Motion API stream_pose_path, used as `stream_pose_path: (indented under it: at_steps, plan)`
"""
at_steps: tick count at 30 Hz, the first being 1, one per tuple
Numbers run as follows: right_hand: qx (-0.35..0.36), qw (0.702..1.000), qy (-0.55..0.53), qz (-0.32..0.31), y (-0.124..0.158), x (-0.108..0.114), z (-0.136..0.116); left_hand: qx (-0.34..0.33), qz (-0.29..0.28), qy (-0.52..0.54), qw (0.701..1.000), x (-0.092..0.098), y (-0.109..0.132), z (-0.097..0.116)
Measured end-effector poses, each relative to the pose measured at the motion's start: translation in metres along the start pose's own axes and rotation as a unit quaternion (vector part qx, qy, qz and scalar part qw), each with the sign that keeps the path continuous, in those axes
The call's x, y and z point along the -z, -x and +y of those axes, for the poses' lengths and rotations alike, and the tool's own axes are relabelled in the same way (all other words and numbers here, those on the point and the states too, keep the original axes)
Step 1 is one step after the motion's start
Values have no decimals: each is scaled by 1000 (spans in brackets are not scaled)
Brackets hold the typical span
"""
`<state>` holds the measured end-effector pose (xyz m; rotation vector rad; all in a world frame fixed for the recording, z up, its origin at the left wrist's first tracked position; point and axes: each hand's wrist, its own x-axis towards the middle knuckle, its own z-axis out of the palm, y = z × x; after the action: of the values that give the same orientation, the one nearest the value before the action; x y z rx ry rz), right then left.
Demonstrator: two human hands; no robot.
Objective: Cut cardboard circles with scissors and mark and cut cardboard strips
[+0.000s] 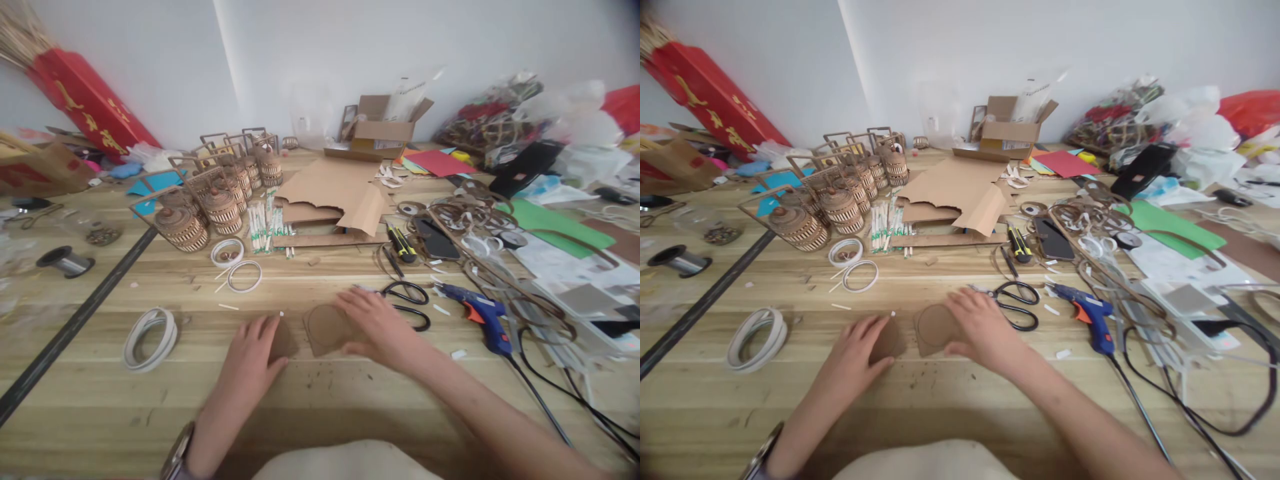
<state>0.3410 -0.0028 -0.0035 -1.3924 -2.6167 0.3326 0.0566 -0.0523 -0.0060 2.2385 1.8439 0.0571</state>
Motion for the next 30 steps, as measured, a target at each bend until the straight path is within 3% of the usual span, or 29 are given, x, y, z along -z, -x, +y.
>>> stream_pose_path:
  at_steps: [4, 6, 8, 10, 13, 16, 18, 21, 24, 27, 30]
  plan:
    - [4, 997, -62, -40, -17, -19, -25, -24, 98, 5, 995, -7, -29, 15]
    - [7, 997, -69, -24, -18, -20, -28, -40, 155, 41, 986, -9, -40, 26]
    - [24, 997, -67, 12, -13, -16, -29, -51, 172, 122, 976, -7, -47, 36]
    - [54, 995, -67, 56, -6, -12, -32, -34, 126, 235, 963, -2, -48, 43]
    - [105, 986, -80, 98, 4, -9, -39, -23, -19, 391, 920, 12, -40, 51]
    - [81, 981, -148, 100, 11, -7, -45, -51, -69, 454, 887, 25, -26, 54]
    - [32, 977, -193, 81, 15, -4, -49, -71, -79, 435, 894, 31, -19, 50]
    - [-48, 977, -207, 22, 23, 2, -57, -97, -79, 331, 935, 36, -22, 30]
    - [-105, 969, -224, -31, 30, 4, -76, -59, 37, 114, 991, 36, -41, 2]
    - [-62, 972, -202, -105, 25, 1, -108, -61, 9, -63, 996, 32, -60, -13]
    - [24, 969, -141, -199, 6, -7, -145, -65, -6, -97, 993, 33, -70, -13]
